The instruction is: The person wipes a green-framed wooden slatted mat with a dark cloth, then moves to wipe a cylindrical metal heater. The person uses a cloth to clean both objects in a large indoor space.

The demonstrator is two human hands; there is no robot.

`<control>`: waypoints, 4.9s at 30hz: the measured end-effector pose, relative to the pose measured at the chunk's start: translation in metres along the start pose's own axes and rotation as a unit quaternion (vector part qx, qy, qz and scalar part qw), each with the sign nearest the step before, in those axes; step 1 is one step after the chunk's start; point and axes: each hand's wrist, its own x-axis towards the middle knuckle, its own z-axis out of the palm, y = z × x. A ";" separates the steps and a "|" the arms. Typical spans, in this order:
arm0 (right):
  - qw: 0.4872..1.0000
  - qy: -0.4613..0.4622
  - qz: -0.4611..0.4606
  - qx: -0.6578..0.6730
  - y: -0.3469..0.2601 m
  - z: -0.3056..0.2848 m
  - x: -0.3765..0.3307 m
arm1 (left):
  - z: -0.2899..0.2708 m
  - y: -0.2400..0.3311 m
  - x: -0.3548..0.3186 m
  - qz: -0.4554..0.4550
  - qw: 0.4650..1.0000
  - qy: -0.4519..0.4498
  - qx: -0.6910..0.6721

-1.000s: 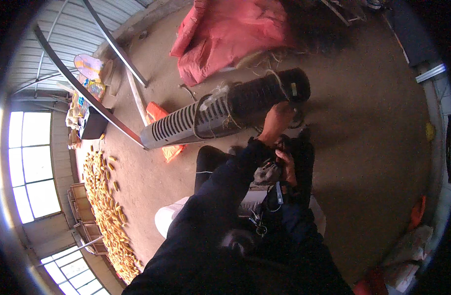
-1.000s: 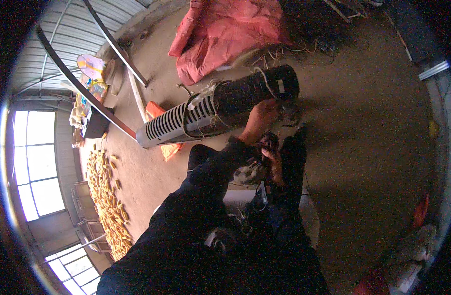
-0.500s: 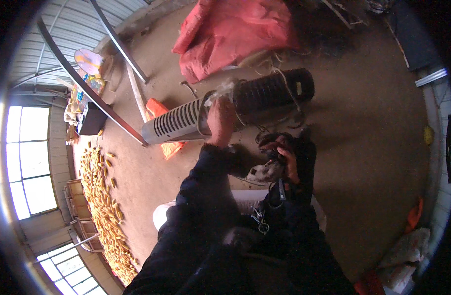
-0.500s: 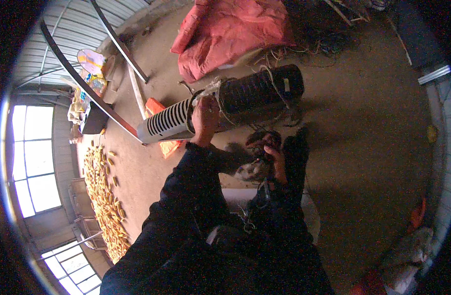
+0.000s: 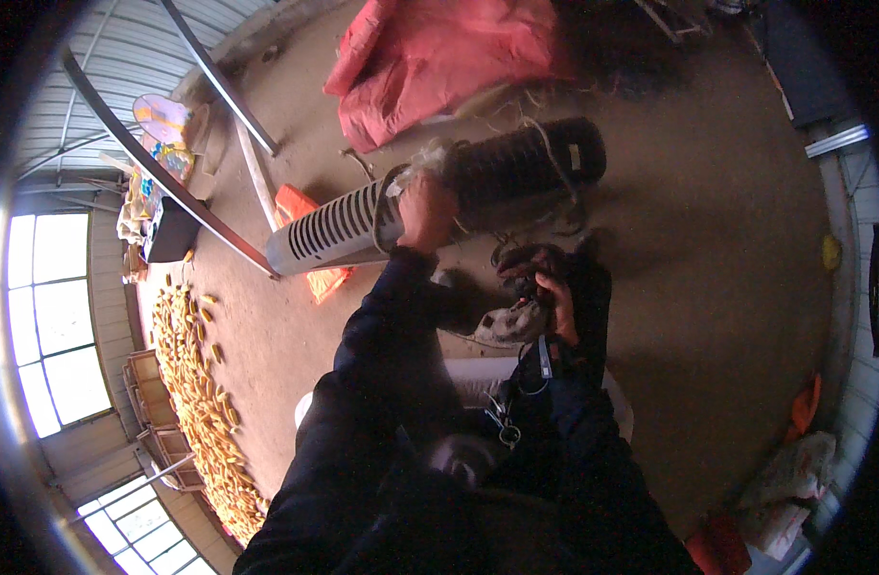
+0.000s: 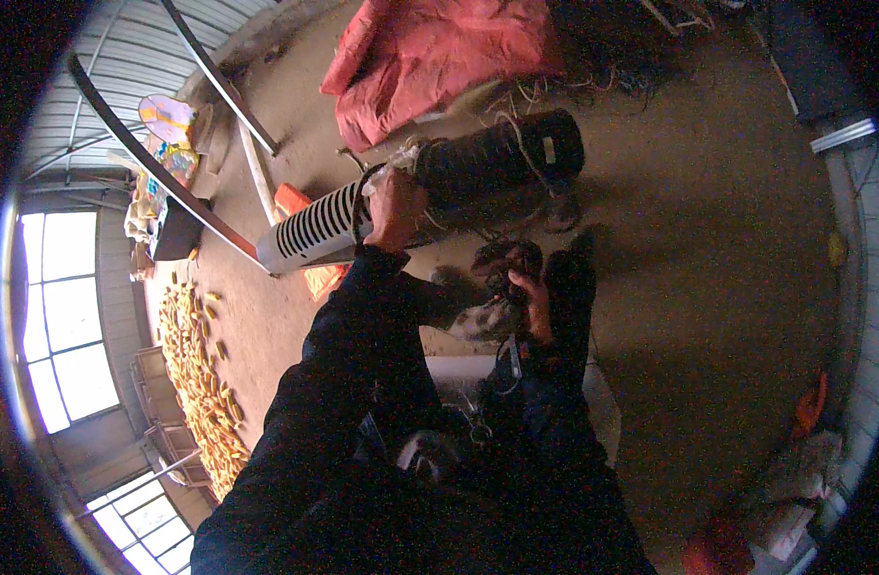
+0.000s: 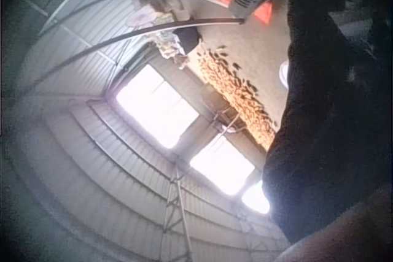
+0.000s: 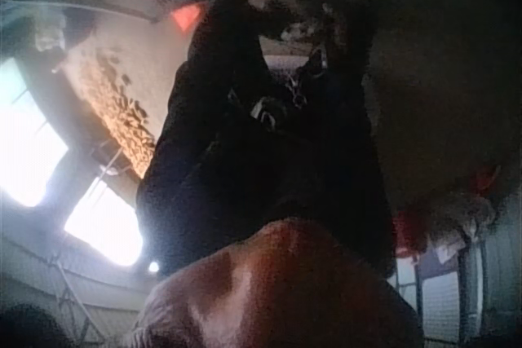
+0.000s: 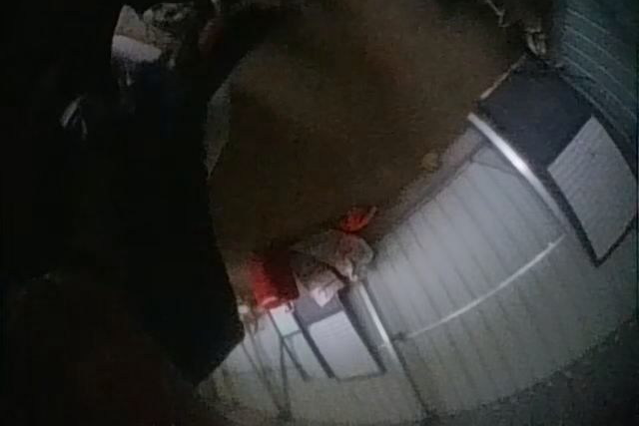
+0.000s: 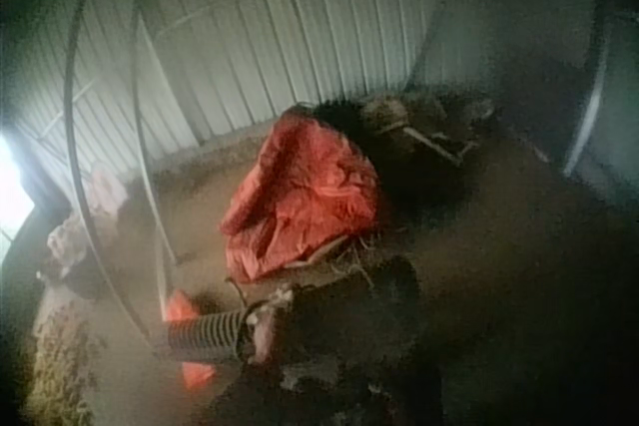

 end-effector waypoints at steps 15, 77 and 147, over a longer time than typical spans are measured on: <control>0.998 0.044 -0.018 0.040 -0.013 0.016 -0.014 | 0.007 0.075 0.025 -0.046 0.990 -0.041 -0.125; 1.000 0.003 -0.006 0.005 -0.009 -0.006 -0.006 | 0.081 0.028 -0.072 -0.181 0.707 0.004 -0.684; 0.989 0.033 0.003 0.146 0.019 -0.031 0.007 | 0.084 0.163 0.030 0.279 0.956 0.041 -0.077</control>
